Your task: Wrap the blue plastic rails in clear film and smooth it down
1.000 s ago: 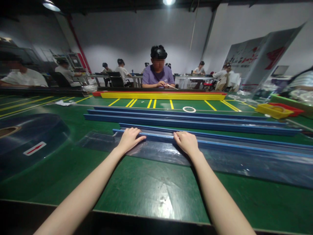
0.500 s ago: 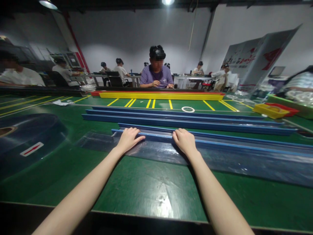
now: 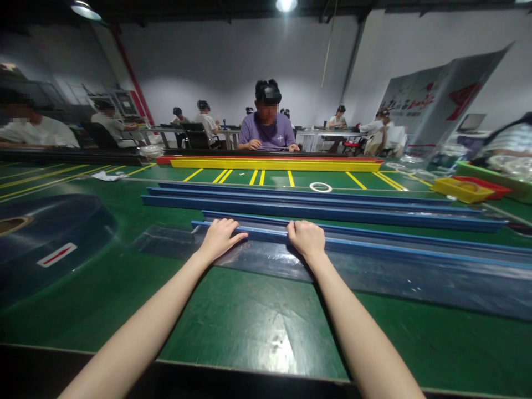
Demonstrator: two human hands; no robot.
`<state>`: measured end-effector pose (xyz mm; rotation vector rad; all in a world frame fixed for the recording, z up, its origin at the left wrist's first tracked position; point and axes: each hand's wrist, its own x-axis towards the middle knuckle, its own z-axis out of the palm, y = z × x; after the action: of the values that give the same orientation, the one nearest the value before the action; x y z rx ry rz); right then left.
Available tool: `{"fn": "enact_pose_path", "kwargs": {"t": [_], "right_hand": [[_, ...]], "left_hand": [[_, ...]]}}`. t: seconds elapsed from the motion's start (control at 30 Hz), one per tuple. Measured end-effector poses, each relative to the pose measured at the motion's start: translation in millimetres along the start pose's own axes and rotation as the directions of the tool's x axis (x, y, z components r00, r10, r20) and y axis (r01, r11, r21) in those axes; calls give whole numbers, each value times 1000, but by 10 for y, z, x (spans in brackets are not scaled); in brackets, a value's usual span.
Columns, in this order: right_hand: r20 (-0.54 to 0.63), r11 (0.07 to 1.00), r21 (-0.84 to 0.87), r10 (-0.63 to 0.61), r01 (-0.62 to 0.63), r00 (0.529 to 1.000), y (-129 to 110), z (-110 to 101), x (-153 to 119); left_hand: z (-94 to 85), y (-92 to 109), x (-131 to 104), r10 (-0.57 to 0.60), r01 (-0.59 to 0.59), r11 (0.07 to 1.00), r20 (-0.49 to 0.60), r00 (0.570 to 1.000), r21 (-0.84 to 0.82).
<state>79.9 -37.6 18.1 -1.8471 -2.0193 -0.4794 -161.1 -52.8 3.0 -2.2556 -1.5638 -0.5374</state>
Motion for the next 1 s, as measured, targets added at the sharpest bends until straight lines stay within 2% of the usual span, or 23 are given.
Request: {"fn": "enact_pose_path", "kwargs": {"t": [0.3,0.57,0.67,0.77,1.0], "right_hand": [[3,1000,-17,-10,10,1000,12,-8,-14],[57,1000,-10,11,-10,998,38,-91,-63],[110,1000,-18,13,-11,994,41,-124,-56],[193,999,-32,14,-8,981,47,-159,-42],[413,999,33,-44,34,910,45,-250,-18]], "left_hand": [[-61,7,-11,15,-16,1000,43,999,26],[-202,-21,-8,12,-10,1000,142,990,-9],[-261,-89,-11,-38,44,999,186,982,-29],[-302,-192,-23,-141,155,987,242,960,-41],[-334,-455,-94,-314,335,941,258,914,-41]]}}
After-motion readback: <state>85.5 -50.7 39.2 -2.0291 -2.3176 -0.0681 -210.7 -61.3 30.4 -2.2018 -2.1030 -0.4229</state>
